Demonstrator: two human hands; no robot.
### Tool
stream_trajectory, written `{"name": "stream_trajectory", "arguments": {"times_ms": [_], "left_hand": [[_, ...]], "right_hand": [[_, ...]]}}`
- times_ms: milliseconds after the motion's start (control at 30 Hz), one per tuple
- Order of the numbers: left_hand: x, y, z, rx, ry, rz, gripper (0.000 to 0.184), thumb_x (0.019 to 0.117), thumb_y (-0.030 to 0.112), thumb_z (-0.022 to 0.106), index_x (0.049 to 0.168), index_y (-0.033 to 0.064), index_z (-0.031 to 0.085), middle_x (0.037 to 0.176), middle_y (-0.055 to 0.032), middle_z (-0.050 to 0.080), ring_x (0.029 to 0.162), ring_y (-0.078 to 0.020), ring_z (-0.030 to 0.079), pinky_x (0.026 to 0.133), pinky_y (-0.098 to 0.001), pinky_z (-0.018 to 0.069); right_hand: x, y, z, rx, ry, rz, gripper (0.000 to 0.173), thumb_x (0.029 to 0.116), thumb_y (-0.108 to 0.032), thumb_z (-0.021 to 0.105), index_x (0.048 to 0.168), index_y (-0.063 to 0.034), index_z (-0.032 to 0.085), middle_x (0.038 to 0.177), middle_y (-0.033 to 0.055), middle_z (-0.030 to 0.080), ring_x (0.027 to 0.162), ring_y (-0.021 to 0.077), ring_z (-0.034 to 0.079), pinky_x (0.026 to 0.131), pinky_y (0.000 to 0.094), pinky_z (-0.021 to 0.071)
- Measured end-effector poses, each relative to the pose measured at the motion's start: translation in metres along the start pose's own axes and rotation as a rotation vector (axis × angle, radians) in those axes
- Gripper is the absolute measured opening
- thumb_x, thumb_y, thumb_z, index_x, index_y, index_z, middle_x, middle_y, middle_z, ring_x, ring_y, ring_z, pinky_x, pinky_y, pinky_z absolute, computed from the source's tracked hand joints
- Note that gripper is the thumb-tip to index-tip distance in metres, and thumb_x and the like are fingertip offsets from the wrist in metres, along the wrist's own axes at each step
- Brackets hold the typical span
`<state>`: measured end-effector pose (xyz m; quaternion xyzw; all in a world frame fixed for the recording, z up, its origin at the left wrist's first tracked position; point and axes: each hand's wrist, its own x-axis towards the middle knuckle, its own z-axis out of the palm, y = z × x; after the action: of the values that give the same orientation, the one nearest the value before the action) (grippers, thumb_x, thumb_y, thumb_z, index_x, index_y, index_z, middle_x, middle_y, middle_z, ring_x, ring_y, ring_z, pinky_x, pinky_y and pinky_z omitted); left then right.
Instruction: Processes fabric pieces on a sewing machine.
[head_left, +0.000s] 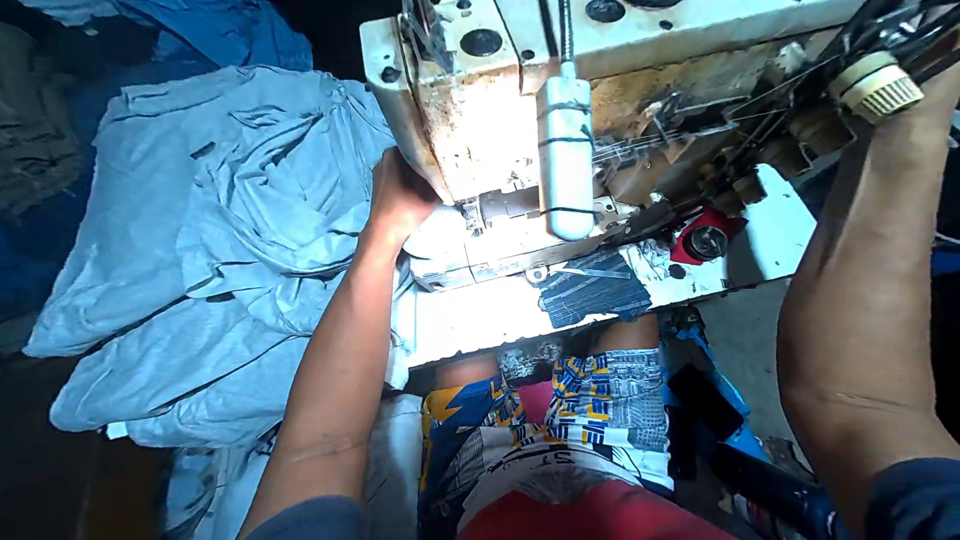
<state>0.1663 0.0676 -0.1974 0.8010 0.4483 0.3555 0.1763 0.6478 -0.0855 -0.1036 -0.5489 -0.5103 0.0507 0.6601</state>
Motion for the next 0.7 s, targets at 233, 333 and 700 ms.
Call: {"name": "stream_trajectory", "arguments": {"times_ms": [233,333,700], "left_hand": [[-0.008,0.015,-0.001,0.113,0.091,0.046,0.045,0.0798,0.038,0.075,0.11,0.0046,0.069,0.107,-0.0157,0.073,0.106,-0.029,0.07,0.092,-0.0563,0.0537],[-0.017,0.033,-0.005,0.264,0.122,0.035,0.039,0.0841,0.032,0.07,0.11,0.0037,0.069,0.105,-0.0198,0.073,0.102,-0.0382,0.071,0.087,-0.0629,0.0528],[-0.023,0.045,-0.018,0.325,0.012,-0.113,0.038,0.0843,0.037,0.069,0.104,0.0052,0.068,0.103,-0.0191,0.071,0.102,-0.0389,0.069,0.081,-0.0653,0.052]], "right_hand": [[0.001,-0.003,0.003,-0.014,-0.04,-0.07,0.03,0.1057,-0.025,0.049,0.127,-0.0064,0.058,0.118,-0.0003,0.065,0.114,0.0048,0.06,0.103,0.0297,0.0507],[0.001,-0.009,0.005,0.027,-0.053,-0.054,0.028,0.1035,-0.021,0.053,0.127,-0.0068,0.059,0.118,0.0001,0.066,0.114,0.006,0.062,0.102,0.0305,0.0517],[0.01,0.002,0.002,0.085,-0.013,0.013,0.026,0.1062,-0.031,0.052,0.117,-0.0113,0.064,0.108,-0.0022,0.068,0.106,0.0075,0.065,0.096,0.034,0.0553]]}}
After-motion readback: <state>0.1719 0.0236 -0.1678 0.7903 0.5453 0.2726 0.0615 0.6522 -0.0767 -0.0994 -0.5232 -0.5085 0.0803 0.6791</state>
